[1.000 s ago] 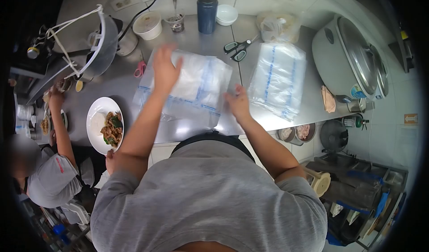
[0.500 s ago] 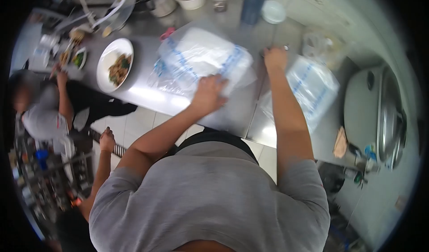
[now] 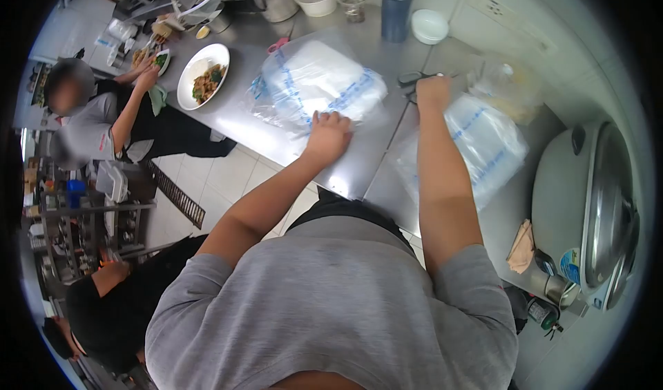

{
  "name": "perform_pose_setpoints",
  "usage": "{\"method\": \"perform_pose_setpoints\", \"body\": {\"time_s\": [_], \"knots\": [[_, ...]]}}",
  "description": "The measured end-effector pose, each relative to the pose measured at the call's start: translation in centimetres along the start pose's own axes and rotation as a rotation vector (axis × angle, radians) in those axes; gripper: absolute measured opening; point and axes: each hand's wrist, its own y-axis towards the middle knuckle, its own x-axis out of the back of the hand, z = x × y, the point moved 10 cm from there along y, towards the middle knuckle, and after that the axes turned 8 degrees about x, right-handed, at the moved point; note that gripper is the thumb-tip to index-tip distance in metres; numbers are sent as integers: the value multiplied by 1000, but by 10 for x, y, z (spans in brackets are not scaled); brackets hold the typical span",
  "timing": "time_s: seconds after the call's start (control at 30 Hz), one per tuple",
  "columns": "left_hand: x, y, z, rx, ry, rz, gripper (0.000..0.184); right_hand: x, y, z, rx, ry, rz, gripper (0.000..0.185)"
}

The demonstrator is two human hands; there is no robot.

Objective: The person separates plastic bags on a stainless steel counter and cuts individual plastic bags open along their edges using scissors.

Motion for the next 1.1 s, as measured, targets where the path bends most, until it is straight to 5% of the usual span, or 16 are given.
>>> {"method": "perform_pose_setpoints", "body": {"time_s": [0.13,0.3,0.53,0.63,0.8,0.93,1.1], "knots": [[-7,3,10,-2,-55,24,17,34,-42,-7,-362,391,-170,49],[13,21,17,33,-265,-19,8,50,-48,28,-481,426,89,53],[-6,47,56,272,-556,207,24,47,-29,25,-402,156,-43,51],[-16,46,62,276,-737,298,24,54,-40,35,-441,287,102,52],[-51,47,80,344,-1040,493,19,34,-33,21,-480,393,-68,42],[-53,53,82,308,-1047,448,19,46,-39,20,-472,454,-110,38],[-34,59,80,277,-950,327,31,11,-78,20,-506,1791,-27,44]]}}
